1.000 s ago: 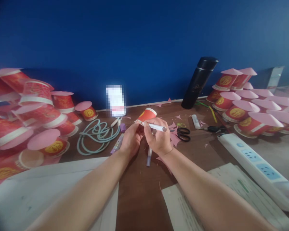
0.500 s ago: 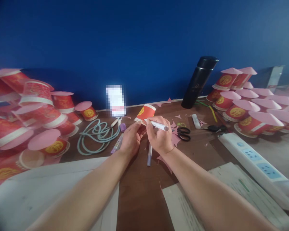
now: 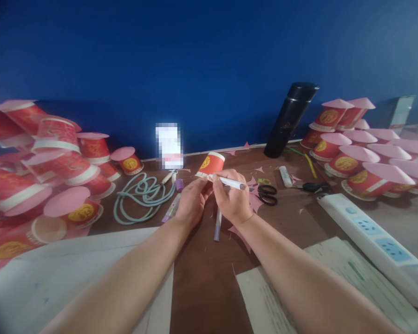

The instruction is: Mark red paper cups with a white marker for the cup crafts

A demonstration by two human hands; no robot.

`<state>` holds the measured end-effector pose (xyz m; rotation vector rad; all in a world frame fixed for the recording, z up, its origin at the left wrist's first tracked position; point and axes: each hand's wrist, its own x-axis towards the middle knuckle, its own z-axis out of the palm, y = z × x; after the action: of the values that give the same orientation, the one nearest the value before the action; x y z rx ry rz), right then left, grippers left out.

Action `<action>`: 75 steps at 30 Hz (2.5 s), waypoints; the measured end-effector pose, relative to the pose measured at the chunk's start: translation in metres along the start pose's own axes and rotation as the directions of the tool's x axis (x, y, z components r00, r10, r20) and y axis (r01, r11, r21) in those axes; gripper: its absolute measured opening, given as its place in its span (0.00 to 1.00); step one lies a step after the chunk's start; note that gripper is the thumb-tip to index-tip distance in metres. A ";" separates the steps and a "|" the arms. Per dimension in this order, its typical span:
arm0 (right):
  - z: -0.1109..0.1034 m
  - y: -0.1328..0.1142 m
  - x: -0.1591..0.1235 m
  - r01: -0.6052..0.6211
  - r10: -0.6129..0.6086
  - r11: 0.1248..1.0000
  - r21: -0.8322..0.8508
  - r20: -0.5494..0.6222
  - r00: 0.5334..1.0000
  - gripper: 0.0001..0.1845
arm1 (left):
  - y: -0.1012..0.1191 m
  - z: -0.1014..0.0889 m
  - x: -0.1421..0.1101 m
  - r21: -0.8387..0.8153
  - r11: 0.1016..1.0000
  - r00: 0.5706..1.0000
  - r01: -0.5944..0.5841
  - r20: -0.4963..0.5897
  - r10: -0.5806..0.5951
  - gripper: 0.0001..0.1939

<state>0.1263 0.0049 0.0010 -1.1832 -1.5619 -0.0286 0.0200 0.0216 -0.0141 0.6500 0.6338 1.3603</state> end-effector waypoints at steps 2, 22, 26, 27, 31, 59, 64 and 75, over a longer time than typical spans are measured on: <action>0.000 -0.001 0.000 0.010 -0.010 1.000 -0.005 0.012 1.000 0.05 | -0.001 0.000 0.000 0.015 1.000 1.000 -0.015 0.002 0.015 0.09; 0.000 0.002 0.001 -0.001 0.001 1.000 0.008 0.002 1.000 0.05 | 0.001 0.001 -0.001 0.069 0.997 0.999 -0.042 0.017 0.041 0.07; -0.001 -0.002 0.001 0.003 -0.004 0.999 -0.046 -0.026 1.000 0.06 | 0.001 0.001 0.000 0.069 0.996 0.998 -0.051 0.031 0.049 0.07; -0.001 -0.003 0.001 -0.001 -0.001 0.998 -0.056 -0.035 0.999 0.06 | 0.001 0.001 0.000 0.074 0.996 0.998 -0.054 0.043 0.051 0.07; -0.001 -0.002 0.002 -0.016 0.013 0.999 -0.052 -0.068 0.998 0.04 | 0.002 0.001 -0.001 0.097 0.993 0.996 -0.071 0.069 0.064 0.09; -0.002 0.000 0.001 0.013 -0.013 1.000 0.002 -0.034 0.999 0.03 | 0.008 0.001 0.000 -0.096 0.995 1.000 0.002 -0.014 -0.004 0.08; 0.000 0.001 0.000 0.006 -0.006 1.000 0.019 -0.026 1.000 0.02 | 0.008 0.001 -0.001 -0.043 0.999 1.000 0.009 -0.028 -0.011 0.10; 0.000 -0.003 -0.002 0.054 -0.054 0.998 0.036 0.003 0.999 0.02 | 0.003 -0.001 0.000 0.022 0.999 0.998 -0.047 -0.045 0.048 0.07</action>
<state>0.1234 0.0020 0.0008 -1.1135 -1.5918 -0.0338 0.0172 0.0215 -0.0124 0.6556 0.6736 1.4174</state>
